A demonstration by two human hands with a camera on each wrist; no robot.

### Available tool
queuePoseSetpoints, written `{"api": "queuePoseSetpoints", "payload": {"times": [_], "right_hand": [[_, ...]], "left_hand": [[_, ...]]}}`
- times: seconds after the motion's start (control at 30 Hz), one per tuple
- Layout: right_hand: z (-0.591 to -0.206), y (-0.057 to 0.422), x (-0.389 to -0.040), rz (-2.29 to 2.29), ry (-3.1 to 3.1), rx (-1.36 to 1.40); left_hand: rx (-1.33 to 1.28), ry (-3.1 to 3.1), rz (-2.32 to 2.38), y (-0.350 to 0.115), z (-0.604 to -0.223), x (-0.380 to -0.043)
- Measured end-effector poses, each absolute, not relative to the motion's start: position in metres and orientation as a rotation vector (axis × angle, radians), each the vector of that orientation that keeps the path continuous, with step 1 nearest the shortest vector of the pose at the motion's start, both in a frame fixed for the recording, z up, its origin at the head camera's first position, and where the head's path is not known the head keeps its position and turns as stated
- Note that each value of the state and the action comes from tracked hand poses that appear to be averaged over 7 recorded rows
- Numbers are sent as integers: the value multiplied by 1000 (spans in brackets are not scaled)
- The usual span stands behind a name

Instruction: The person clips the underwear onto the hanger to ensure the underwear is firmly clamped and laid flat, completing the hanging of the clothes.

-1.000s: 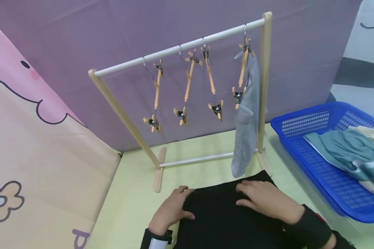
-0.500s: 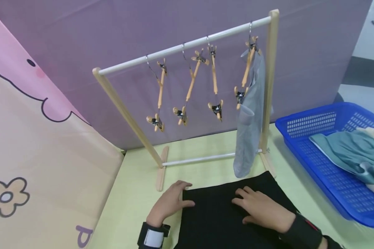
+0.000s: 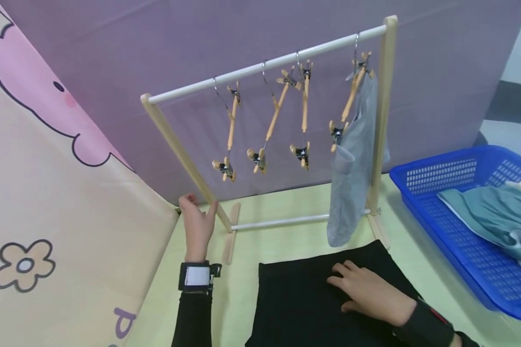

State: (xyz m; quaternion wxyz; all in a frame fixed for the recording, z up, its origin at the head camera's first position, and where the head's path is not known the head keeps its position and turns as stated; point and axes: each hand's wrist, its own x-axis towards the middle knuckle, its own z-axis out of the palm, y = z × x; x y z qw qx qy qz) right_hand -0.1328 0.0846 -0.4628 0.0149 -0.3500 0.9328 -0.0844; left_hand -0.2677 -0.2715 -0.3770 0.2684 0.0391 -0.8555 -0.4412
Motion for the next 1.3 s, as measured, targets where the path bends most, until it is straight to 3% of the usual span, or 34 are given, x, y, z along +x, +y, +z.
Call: {"api": "queuePoseSetpoints", "payload": {"times": [0.3, 0.77, 1.13, 1.3], "right_hand": [[-466, 87, -135, -261, 2897, -1115], [-458, 80, -137, -250, 2887, -1130], [-416, 36, -154, -334, 2957, -1350], [-389, 22, -164, -517, 3160, -1268]], "left_hand": [[109, -2272, -1361, -271, -377, -302], [132, -2303, -1361, -269, -394, -317], [103, -2383, -1371, -279, -408, -320], [103, -2400, -1352, -277, -405, -321]]}}
